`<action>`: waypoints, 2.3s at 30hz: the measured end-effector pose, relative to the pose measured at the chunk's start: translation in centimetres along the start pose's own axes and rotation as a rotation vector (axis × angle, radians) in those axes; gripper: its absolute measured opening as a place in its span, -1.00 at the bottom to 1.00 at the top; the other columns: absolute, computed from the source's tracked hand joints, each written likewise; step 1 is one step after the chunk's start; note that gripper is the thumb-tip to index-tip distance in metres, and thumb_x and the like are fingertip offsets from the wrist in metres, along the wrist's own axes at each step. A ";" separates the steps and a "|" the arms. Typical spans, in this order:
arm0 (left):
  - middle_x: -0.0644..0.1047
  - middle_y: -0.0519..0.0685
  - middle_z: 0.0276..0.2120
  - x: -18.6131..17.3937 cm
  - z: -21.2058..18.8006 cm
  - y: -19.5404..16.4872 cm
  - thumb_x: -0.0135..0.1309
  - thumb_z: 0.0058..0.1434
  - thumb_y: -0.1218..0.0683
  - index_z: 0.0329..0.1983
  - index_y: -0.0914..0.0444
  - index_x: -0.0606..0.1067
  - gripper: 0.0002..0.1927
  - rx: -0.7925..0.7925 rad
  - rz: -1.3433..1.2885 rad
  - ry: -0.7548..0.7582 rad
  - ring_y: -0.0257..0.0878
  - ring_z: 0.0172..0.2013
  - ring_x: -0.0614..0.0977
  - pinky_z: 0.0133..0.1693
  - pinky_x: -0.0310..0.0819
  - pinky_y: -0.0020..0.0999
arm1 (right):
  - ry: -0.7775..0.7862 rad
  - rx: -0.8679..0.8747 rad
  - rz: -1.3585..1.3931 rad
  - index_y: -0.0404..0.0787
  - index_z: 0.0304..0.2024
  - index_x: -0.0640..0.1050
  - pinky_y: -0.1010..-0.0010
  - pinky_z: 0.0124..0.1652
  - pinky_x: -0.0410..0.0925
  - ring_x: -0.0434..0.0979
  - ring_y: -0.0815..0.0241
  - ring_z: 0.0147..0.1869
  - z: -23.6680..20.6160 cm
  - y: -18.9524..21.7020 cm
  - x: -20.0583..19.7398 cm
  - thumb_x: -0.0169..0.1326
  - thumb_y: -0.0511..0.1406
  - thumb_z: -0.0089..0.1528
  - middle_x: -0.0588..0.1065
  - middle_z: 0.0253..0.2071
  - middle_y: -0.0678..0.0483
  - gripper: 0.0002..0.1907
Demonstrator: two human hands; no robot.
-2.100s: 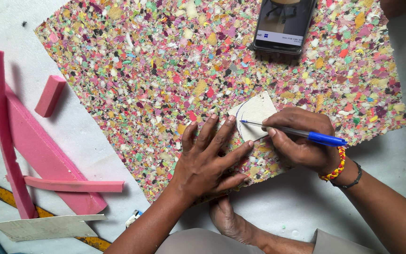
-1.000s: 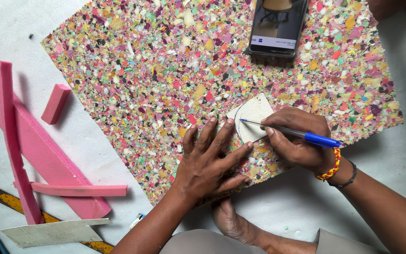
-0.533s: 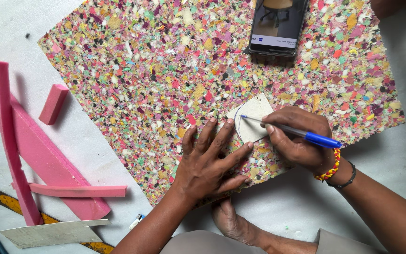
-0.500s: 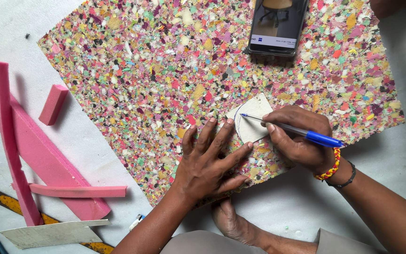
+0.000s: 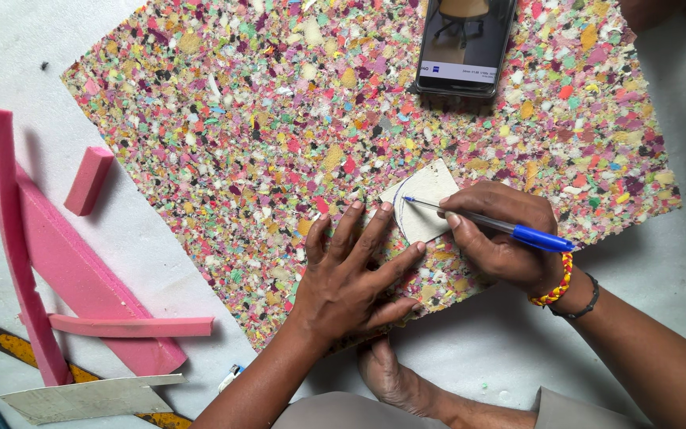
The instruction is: The person sits on the floor and uses a blue pen to trace a circular pattern onto a small square piece of foam. They then use large scissors to cut the foam along the traced line, creating a circular piece. The person continues to refine the shape by tracing and cutting additional foam pieces.
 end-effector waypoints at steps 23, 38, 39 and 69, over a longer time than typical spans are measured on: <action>0.18 0.02 0.49 0.1 -0.5 0.1 0.08 0.23 -0.50 0.36 -0.29 0.45 -0.34 0.008 0.043 -0.025 0.06 0.48 0.06 0.43 -0.29 0.11 | -0.034 -0.031 0.017 -0.30 -0.09 0.61 0.41 -0.14 0.49 0.66 0.18 -0.15 -0.1 0.7 0.3 0.12 -0.38 0.30 0.61 -0.17 -0.04 -0.84; 0.17 0.01 0.49 0.3 -0.3 0.0 0.06 0.23 -0.52 0.34 -0.30 0.46 -0.36 -0.001 0.036 -0.029 0.04 0.48 0.05 0.43 -0.29 0.10 | -0.066 -0.059 -0.026 -0.30 -0.09 0.62 0.40 -0.12 0.49 0.67 0.17 -0.13 -0.1 0.6 0.3 0.14 -0.38 0.31 0.61 -0.17 -0.04 -0.85; 0.17 0.01 0.49 0.3 -0.3 0.0 0.06 0.23 -0.51 0.34 -0.31 0.46 -0.36 0.000 0.033 -0.027 0.04 0.48 0.04 0.43 -0.29 0.10 | -0.049 -0.018 -0.021 -0.30 -0.11 0.62 0.41 -0.18 0.49 0.66 0.18 -0.19 -0.1 0.5 0.3 0.15 -0.38 0.28 0.62 -0.21 -0.04 -0.85; 0.16 0.01 0.49 0.3 -0.4 -0.1 0.05 0.23 -0.52 0.36 -0.32 0.44 -0.34 -0.005 0.039 -0.017 0.03 0.47 0.05 0.43 -0.31 0.12 | -0.088 0.010 -0.013 -0.34 -0.11 0.63 0.39 -0.16 0.49 0.66 0.15 -0.18 -0.4 0.9 0.6 0.15 -0.40 0.28 0.63 -0.19 -0.06 -0.84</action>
Point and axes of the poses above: each hand's wrist, its own z-axis towards the middle knuckle, its own x-axis out of the palm, y = z × x, the point moved 2 cm from there along z, towards the middle knuckle
